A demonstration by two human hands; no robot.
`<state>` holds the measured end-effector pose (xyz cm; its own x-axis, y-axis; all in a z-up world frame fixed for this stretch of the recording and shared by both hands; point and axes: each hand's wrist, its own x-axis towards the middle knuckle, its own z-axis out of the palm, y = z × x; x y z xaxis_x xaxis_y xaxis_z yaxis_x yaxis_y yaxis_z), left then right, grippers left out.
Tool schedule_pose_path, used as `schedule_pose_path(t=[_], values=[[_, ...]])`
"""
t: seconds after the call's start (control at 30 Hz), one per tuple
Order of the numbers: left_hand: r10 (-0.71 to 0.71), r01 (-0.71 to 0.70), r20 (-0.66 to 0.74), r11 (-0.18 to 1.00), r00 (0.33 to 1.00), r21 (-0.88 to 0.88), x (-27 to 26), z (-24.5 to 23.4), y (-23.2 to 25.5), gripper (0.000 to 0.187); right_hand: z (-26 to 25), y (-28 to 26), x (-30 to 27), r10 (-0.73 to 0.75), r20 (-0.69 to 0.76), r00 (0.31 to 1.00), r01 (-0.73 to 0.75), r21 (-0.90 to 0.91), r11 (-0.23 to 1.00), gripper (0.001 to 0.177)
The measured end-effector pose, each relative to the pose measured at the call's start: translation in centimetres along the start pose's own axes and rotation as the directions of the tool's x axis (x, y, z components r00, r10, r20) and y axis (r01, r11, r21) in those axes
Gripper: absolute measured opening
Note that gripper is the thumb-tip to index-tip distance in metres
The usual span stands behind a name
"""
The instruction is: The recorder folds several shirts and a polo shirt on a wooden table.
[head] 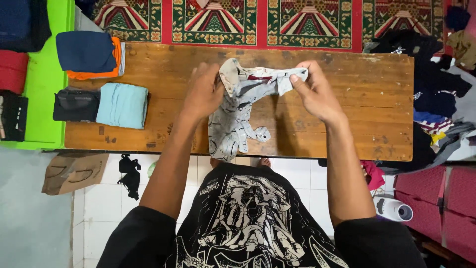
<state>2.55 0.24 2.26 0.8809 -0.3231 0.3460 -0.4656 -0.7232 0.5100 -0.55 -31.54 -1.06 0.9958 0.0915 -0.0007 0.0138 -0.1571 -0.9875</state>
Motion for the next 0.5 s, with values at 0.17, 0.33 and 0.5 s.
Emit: schedule_pose_path(t=[0.17, 0.33, 0.5], values=[[-0.029, 0.034, 0.019, 0.934, 0.999, -0.356, 0.4, 0.3, -0.9, 0.015, 0.4, -1.9, 0.5, -0.111, 0.099, 0.989, 0.113, -0.018, 0.993, 0.027], [0.072, -0.091, -0.063, 0.917, 0.995, -0.389, 2.5, -2.3, -0.6, 0.017, 0.2, -10.2, 0.4, -0.343, 0.269, 0.9, 0.397, -0.177, 0.901, 0.087], [0.291, -0.282, -0.007, 0.92, 0.957, -0.273, 5.1, -10.9, 6.0, 0.038, -3.4, -10.9, 2.9, -0.337, 0.126, 0.933, 0.313, -0.749, 0.584, 0.034]])
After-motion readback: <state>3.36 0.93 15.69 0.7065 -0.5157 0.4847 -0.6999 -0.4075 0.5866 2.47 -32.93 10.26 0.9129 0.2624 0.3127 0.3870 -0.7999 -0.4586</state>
